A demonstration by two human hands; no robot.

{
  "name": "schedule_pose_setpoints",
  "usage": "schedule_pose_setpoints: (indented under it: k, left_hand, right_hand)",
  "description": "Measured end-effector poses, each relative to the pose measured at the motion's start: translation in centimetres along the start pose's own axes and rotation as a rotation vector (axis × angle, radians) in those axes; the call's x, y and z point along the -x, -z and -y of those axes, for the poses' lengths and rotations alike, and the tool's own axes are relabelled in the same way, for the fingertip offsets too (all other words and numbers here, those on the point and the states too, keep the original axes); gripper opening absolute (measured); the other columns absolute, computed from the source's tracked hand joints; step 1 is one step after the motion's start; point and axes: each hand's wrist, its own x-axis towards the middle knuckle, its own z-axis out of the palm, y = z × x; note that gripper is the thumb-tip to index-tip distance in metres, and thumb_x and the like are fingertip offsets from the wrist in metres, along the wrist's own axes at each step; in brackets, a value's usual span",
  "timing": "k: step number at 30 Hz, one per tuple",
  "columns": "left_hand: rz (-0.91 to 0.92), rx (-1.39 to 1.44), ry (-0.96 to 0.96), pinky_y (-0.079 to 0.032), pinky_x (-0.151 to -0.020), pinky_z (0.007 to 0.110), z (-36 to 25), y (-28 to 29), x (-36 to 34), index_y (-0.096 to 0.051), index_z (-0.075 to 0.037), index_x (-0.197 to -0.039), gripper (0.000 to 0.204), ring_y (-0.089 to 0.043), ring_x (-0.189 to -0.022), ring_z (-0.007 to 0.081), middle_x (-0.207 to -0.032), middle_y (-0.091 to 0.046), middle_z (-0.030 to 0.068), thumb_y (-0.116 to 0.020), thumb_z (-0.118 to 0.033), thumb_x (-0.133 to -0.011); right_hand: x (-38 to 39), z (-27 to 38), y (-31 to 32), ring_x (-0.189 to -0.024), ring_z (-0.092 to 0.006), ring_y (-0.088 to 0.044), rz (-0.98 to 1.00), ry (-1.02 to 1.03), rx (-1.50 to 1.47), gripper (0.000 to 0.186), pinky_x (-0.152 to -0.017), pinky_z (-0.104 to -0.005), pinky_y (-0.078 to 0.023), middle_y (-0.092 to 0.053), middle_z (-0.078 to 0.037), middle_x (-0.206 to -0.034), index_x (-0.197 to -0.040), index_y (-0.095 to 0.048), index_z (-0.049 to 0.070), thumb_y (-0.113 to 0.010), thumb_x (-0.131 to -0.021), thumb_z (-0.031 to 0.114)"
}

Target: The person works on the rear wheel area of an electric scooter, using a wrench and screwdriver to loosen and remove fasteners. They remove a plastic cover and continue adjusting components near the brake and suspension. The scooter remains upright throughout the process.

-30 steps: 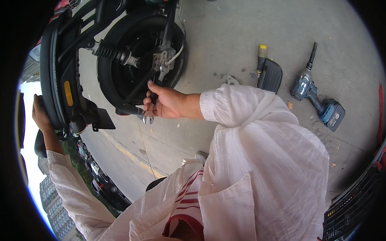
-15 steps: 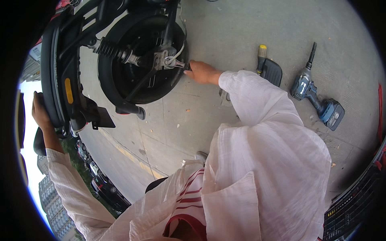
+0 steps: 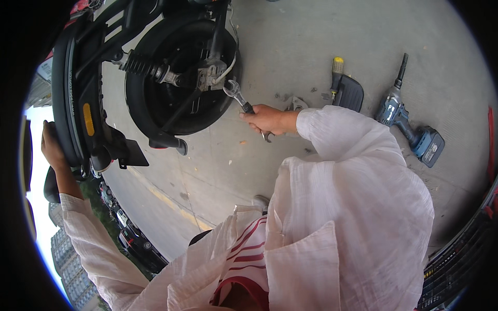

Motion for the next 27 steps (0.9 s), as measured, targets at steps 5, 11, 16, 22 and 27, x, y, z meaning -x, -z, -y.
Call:
schedule_pose_setpoints:
  k: [5, 11, 16, 22, 27]
  left_hand:
    - [0.029, 0.007, -0.012, -0.045, -0.074, 0.024, 0.5, -0.3, -0.4, -0.072, -0.002, -0.094, 0.040, -0.057, -0.075, 0.0101, -0.081, -0.065, 0.0021, -0.059, -0.040, -0.098]
    - [0.025, -0.015, -0.016, -0.045, -0.074, 0.024, 0.7, -0.6, -0.6, -0.072, -0.001, -0.095, 0.040, -0.056, -0.075, 0.0104, -0.082, -0.065, 0.0019, -0.060, -0.039, -0.098]
    - [0.027, 0.000, -0.017, -0.045, -0.074, 0.024, 0.9, -0.4, -0.8, -0.072, -0.001, -0.095, 0.039, -0.056, -0.075, 0.0104, -0.082, -0.065, 0.0019, -0.059, -0.038, -0.098]
    - [0.009, 0.004, -0.040, -0.045, -0.075, 0.024, 0.6, -0.4, -0.3, -0.072, -0.002, -0.095, 0.039, -0.056, -0.076, 0.0097, -0.082, -0.065, 0.0014, -0.059, -0.038, -0.098]
    - [0.002, 0.007, -0.049, -0.044, -0.075, 0.023, 0.3, -1.3, -0.5, -0.072, -0.002, -0.094, 0.039, -0.056, -0.076, 0.0094, -0.081, -0.064, 0.0011, -0.059, -0.038, -0.098]
  right_hand:
    - [0.3, 2.1, -8.0, -0.068, -0.0118, -0.046, 0.226, -0.009, -0.646, 0.035, -0.071, -0.0348, -0.049, -0.044, 0.004, -0.073, -0.089, -0.043, 0.015, -0.054, -0.101, 0.046]
    - [-0.3, 5.5, -11.3, -0.070, -0.0165, -0.052, 0.258, 0.071, -0.931, 0.041, -0.090, -0.0456, -0.054, -0.046, 0.000, -0.075, -0.089, -0.043, 0.012, -0.054, -0.099, 0.051]
    - [-0.4, 7.4, -11.8, -0.071, -0.0193, -0.058, 0.165, 0.016, -0.932, 0.043, -0.084, -0.0469, -0.056, -0.052, -0.004, -0.076, -0.090, -0.044, 0.011, -0.054, -0.099, 0.053]
    - [-1.5, 4.9, -9.5, -0.075, -0.0206, -0.063, 0.047, -0.016, -0.465, 0.042, -0.070, -0.0427, -0.057, -0.056, -0.005, -0.076, -0.088, -0.046, 0.010, -0.051, -0.101, 0.050]
    - [-3.8, 3.1, 4.0, -0.085, -0.0315, -0.068, -0.452, 0.333, 1.030, 0.045, -0.071, -0.0466, -0.052, -0.065, -0.019, -0.088, -0.100, -0.054, 0.000, -0.054, -0.100, 0.044]
